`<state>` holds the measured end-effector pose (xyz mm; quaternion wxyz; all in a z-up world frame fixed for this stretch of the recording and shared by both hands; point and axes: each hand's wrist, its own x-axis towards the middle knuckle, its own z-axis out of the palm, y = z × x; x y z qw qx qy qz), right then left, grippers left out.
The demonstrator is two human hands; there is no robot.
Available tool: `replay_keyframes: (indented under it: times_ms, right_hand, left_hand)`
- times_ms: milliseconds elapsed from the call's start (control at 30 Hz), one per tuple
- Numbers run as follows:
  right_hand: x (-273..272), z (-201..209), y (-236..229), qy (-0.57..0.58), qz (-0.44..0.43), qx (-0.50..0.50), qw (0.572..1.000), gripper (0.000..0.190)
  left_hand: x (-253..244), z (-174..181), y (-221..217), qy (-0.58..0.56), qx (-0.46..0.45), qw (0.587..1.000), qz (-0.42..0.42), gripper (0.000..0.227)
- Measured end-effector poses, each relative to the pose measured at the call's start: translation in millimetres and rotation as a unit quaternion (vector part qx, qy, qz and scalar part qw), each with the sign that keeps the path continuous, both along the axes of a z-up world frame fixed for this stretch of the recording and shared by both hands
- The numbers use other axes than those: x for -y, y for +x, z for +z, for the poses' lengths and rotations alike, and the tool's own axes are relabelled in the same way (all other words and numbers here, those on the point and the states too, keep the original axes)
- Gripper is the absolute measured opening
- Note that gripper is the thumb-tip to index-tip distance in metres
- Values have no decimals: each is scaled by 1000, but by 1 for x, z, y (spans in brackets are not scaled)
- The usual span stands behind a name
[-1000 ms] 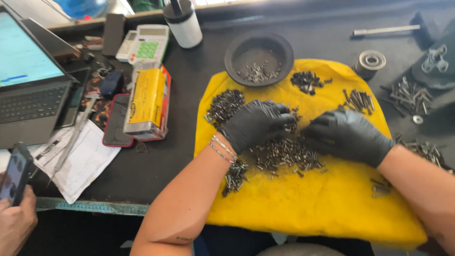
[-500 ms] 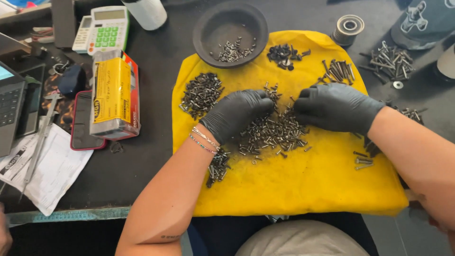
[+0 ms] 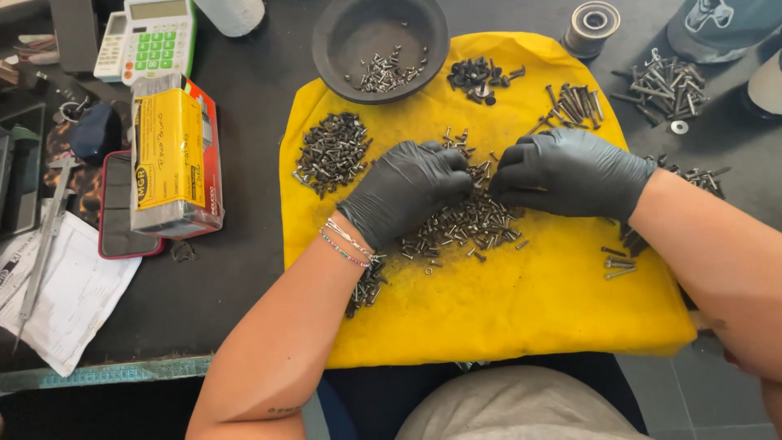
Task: The person sorts a pile of small metal screws on a yellow cloth by hand, separating them into smaller piles. The hands pick up individual screws and place them into different groups on the cloth.
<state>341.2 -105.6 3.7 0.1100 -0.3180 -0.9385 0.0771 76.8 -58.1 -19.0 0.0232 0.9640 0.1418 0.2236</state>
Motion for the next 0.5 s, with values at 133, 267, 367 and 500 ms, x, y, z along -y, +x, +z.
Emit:
replay_keyframes:
  times_ms: [133, 267, 367, 500]
  right_hand:
    - [0, -4, -1, 47, -16, 4, 999, 20]
    - [1, -1, -3, 52, -23, 1, 998, 21]
    - [0, -2, 1, 21, -24, 0, 999, 25]
    - [3, 6, 2, -54, -21, 38, 998, 37]
  left_hand:
    - [-5, -2, -2, 57, 15, 998, 35, 12]
    - [-10, -3, -1, 62, 5, 997, 35, 9]
    - [-8, 5, -2, 49, 3, 998, 30, 6]
    - [-5, 17, -3, 25, 3, 999, 31, 9]
